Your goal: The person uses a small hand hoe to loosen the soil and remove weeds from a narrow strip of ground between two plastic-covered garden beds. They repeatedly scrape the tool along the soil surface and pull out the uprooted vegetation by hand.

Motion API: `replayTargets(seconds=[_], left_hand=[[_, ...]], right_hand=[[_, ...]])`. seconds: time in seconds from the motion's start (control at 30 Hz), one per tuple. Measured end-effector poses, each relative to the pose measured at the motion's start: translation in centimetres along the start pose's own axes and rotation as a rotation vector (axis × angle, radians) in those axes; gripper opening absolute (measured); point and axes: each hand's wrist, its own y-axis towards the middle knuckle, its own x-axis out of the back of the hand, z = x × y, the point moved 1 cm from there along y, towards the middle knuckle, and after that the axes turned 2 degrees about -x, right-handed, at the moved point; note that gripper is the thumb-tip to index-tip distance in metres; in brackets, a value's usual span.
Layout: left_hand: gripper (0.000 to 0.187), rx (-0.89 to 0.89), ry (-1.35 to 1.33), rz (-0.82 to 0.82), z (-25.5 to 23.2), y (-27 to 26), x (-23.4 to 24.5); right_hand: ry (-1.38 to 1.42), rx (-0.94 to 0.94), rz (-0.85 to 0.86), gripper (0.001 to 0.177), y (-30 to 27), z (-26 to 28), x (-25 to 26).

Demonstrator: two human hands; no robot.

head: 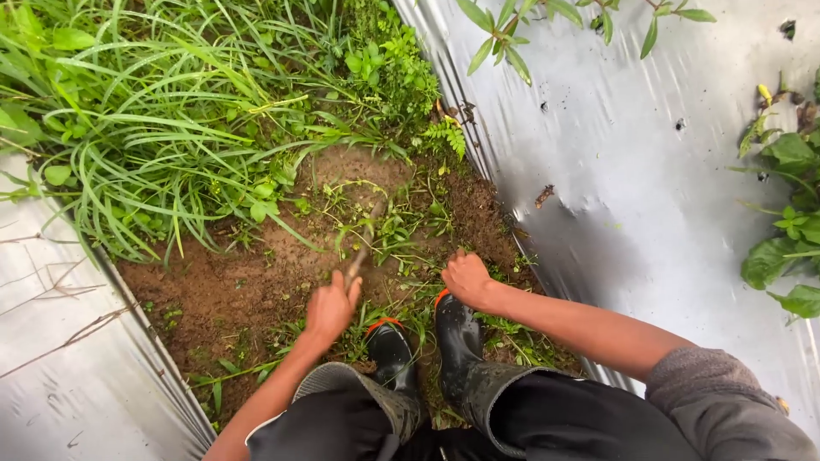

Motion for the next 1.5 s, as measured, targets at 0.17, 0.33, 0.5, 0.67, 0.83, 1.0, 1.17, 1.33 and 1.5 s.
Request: replayTargets(seconds=[0.17,0.33,0.5,0.67,0.83,1.0,1.17,1.33,1.5], left_hand=[[0.059,0.155,-0.251,-0.131,-3.7,-0.2,4.3],[0.059,-0.026,-0.115,0.088,-3.1,-3.8,0.0],[0.048,0.066,0.074,-0.085,0.1,-0.7,3.8],[0.052,0.120,-0.178,-0.233,-1.7,2.3,1.6],[0.056,-0.017,-0.071,0.024,-2.8,0.0,0.8],[0.049,0.096,-0.290,-0.189,-1.3,3.3,3.3],[0.058,0.034,-0.182,0.018,-3.6,0.8,1.0],[0.057,0.025,0.009,-0.017,1.0,2.2,3.4],[0.056,0.097,-0.168,-0.038,-3.0,0.2,0.8]], right_hand=[[0.575,0.057,0.032,0.069,-3.4,5.1,-2.5],[0.523,0.079,0.020,0.074,-3.5,5.9,-3.0],[0.609,0.095,0.058,0.081,-4.6,8.6,-4.1],[0.762,0.114,0.072,0.069,-4.2,9.0,-4.3],[0.866,0.230,0.160,0.062,-5.6,11.2,-5.3],[0.998,0.210,0.110,0.059,-5.0,9.5,-5.4],[0.694,0.170,0.088,0.066,-4.1,8.4,-4.0],[0.777,0.173,0.005,0.068,-4.3,8.3,-4.6],[0.772,0.142,0.023,0.069,-4.6,9.2,-4.7]])
